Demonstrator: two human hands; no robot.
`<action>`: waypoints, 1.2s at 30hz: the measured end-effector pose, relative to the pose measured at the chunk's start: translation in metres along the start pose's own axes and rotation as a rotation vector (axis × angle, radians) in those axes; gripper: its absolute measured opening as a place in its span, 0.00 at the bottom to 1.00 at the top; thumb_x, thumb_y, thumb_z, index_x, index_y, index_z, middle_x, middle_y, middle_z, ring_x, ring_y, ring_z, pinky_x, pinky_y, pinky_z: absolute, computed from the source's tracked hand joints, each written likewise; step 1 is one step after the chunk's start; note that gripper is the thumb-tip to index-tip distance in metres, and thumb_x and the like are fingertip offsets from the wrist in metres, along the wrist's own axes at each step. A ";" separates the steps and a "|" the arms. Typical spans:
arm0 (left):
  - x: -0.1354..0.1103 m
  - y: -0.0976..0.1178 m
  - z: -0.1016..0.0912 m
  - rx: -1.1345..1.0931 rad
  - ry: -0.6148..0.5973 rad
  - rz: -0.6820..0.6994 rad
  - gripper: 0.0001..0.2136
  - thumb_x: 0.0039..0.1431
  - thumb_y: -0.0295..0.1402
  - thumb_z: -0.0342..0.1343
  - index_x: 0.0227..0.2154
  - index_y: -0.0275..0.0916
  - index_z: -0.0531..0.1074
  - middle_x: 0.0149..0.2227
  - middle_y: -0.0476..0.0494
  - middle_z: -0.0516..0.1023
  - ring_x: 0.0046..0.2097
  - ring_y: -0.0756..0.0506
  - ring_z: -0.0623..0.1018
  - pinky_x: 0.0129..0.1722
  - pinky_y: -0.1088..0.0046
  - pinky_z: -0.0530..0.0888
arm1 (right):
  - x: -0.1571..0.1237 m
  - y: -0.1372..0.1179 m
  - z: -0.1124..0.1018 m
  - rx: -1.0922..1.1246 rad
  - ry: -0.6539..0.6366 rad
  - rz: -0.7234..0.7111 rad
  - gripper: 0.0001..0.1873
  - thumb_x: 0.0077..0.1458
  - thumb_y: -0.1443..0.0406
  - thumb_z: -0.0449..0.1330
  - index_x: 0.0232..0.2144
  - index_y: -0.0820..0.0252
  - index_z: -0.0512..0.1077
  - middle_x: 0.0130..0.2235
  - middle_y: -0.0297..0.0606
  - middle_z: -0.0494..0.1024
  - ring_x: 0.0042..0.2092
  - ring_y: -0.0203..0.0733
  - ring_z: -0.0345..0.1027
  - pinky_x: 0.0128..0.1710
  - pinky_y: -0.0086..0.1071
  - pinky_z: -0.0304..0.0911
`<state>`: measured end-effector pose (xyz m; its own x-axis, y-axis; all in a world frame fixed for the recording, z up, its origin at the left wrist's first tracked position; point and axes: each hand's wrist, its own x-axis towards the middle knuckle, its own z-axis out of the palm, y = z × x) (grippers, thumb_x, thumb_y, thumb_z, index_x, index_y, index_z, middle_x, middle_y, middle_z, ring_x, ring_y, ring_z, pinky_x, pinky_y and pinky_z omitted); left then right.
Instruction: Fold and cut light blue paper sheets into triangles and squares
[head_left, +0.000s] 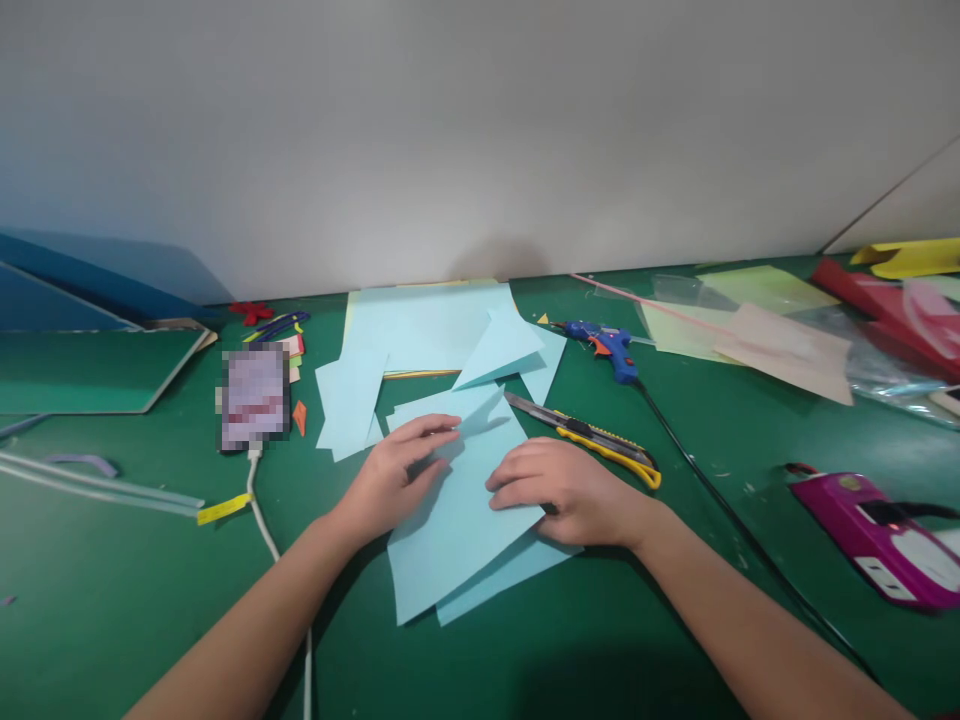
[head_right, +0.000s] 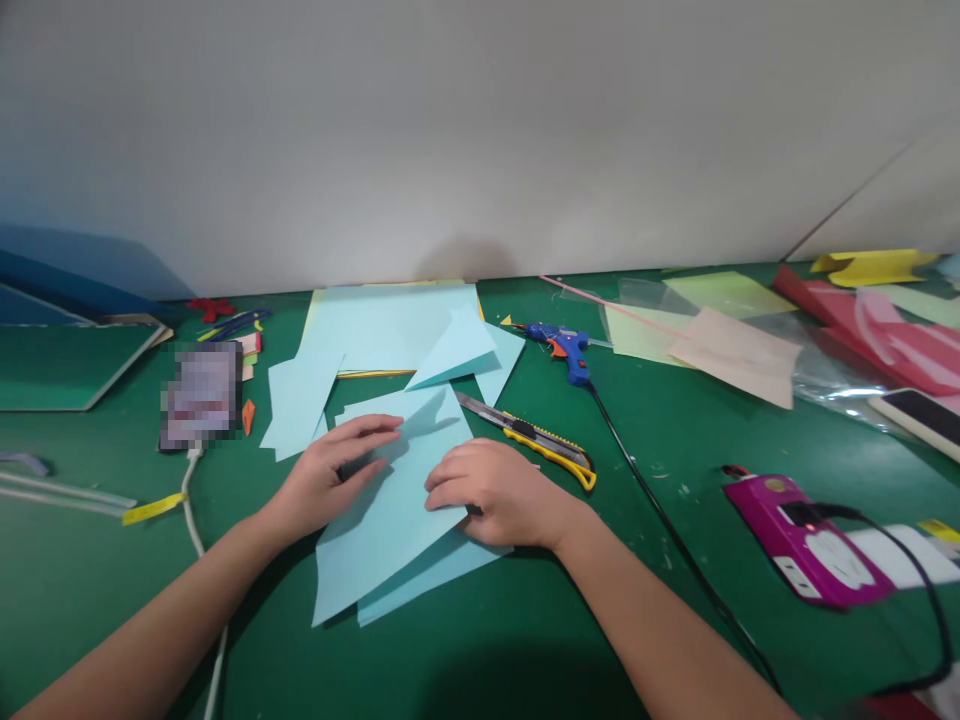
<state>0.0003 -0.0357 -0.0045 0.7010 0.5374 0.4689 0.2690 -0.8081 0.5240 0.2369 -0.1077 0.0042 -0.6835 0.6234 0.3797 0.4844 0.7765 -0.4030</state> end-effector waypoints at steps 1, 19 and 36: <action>0.000 -0.001 0.001 -0.001 -0.022 0.013 0.15 0.61 0.23 0.49 0.50 0.40 0.69 0.52 0.37 0.73 0.53 0.43 0.74 0.49 0.61 0.75 | 0.000 0.000 0.000 -0.007 0.003 0.000 0.19 0.43 0.76 0.51 0.36 0.58 0.75 0.39 0.39 0.80 0.42 0.42 0.71 0.44 0.39 0.64; -0.002 -0.006 0.004 0.062 0.069 -0.044 0.11 0.60 0.22 0.48 0.36 0.40 0.74 0.40 0.43 0.77 0.42 0.46 0.78 0.40 0.69 0.77 | 0.001 0.000 -0.002 -0.040 0.044 0.017 0.09 0.54 0.67 0.55 0.35 0.59 0.76 0.39 0.42 0.79 0.41 0.43 0.71 0.43 0.39 0.65; 0.002 -0.007 -0.001 -0.042 -0.125 0.061 0.10 0.63 0.31 0.48 0.37 0.41 0.76 0.38 0.41 0.78 0.40 0.44 0.77 0.41 0.65 0.74 | 0.001 0.004 0.005 0.034 0.203 0.422 0.12 0.59 0.61 0.56 0.27 0.60 0.72 0.25 0.34 0.75 0.27 0.37 0.66 0.28 0.30 0.58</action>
<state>-0.0006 -0.0291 -0.0064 0.7927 0.4513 0.4099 0.1973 -0.8261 0.5278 0.2352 -0.1044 -0.0014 -0.3082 0.8921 0.3306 0.6768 0.4498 -0.5829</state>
